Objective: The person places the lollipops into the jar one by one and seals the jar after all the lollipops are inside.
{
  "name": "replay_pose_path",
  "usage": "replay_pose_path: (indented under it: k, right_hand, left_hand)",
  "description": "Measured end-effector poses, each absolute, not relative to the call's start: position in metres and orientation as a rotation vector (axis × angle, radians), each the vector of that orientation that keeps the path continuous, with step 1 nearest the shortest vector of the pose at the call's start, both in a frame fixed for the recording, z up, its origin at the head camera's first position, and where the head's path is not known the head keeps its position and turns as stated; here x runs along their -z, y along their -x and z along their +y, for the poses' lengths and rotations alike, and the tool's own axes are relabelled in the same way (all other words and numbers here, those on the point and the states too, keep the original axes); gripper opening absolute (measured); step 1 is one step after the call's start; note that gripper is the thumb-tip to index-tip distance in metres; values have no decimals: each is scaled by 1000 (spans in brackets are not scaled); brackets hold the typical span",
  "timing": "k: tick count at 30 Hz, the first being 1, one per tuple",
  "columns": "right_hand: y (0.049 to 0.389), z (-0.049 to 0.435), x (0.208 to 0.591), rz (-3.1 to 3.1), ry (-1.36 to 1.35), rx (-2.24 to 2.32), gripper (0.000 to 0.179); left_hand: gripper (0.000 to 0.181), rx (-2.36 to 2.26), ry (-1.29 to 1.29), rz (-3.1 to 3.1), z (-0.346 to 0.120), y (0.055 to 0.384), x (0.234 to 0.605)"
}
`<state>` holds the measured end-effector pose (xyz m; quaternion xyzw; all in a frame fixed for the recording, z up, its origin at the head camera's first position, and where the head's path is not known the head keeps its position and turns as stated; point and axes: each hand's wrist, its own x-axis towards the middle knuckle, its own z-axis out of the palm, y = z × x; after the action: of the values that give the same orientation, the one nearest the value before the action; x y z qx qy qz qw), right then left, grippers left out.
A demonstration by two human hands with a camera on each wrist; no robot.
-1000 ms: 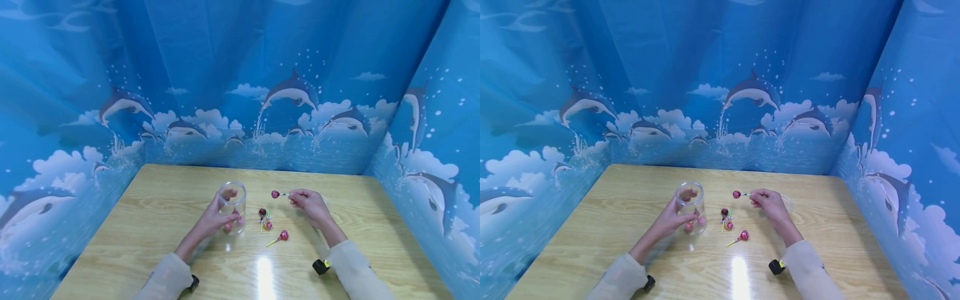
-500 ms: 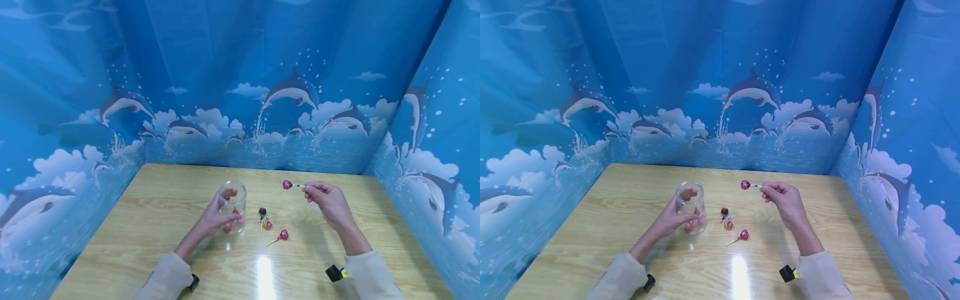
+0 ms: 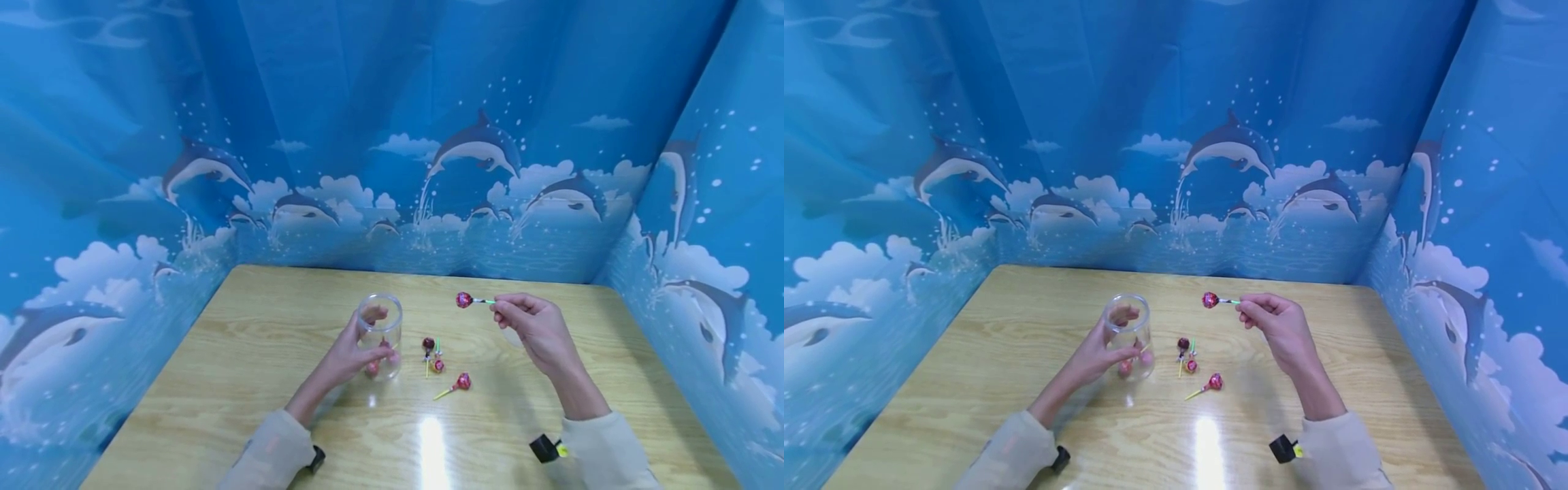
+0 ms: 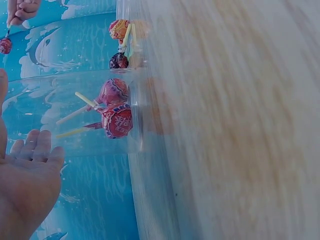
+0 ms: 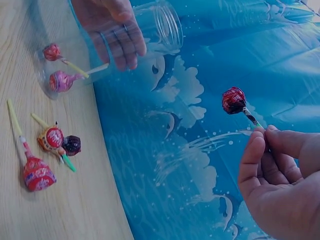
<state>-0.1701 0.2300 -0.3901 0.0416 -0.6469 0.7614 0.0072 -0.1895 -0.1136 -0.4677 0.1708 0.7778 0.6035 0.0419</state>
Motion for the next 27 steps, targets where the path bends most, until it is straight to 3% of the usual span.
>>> replay_pose_path:
  k: [17, 27]
  right_hand:
    - [180, 176, 379, -2048, -331, -2419, 10]
    - [190, 150, 379, -2117, -330, -2434, 21]
  left_hand:
    - [87, -1862, -521, 2373, -114, 190, 467]
    - [88, -1852, -544, 2382, -114, 190, 467]
